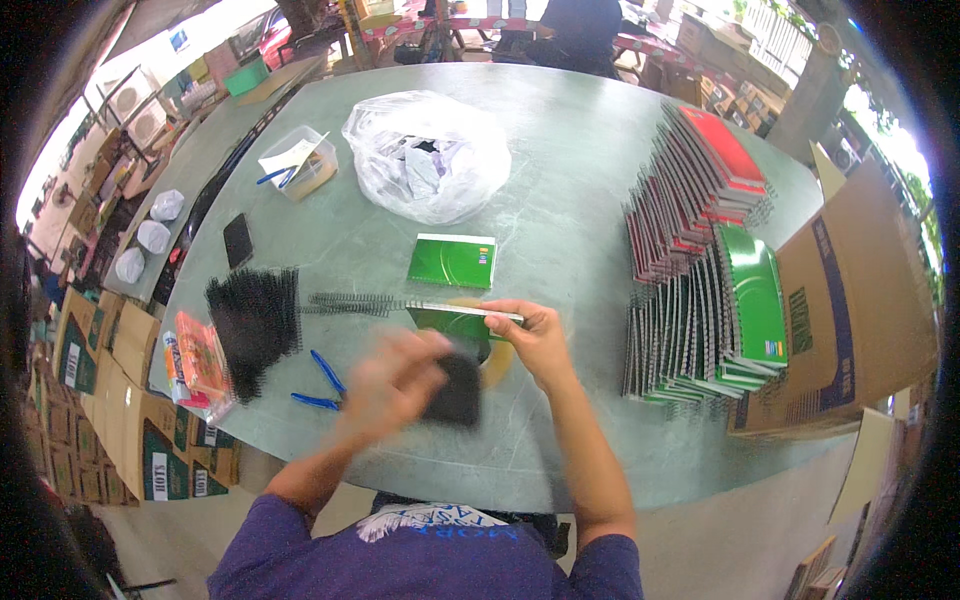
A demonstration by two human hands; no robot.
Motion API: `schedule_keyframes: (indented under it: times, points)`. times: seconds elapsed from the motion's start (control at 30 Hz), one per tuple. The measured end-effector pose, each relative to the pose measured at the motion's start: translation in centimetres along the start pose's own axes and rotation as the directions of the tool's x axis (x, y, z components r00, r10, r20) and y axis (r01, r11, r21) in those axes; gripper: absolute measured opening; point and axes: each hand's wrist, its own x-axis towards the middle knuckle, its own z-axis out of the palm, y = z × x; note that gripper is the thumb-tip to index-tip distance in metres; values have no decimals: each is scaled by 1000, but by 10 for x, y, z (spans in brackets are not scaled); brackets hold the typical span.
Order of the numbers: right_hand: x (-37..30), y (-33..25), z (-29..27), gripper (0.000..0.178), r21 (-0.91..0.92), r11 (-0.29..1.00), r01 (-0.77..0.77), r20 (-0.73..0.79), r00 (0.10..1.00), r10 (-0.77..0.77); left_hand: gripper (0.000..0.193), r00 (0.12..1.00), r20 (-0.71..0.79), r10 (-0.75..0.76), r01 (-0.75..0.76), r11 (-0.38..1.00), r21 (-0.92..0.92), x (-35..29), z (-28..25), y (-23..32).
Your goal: The person threads a metal spiral coil through the pre-punched holes of a green notebook cover and its pages by hand, using a roll of tape as a stand. After threading the coil, the person uses blue pliers to trim the ends and places the finished notebook onto a stack.
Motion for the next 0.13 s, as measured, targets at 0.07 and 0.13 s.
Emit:
schedule_keyframes:
  times: [0.07, 0.13]
  points:
    - [-3, 9, -3, 22, 88, 996, -6, -1, 1000, 6, 34, 893, -449, 8, 101, 970, 220, 28, -33, -7]
    - [-1, 13, 3, 21, 52, 998, 28, -12, 1000, -27, 34, 933, -346, 101, 13, 950, 312, 31, -41, -18]
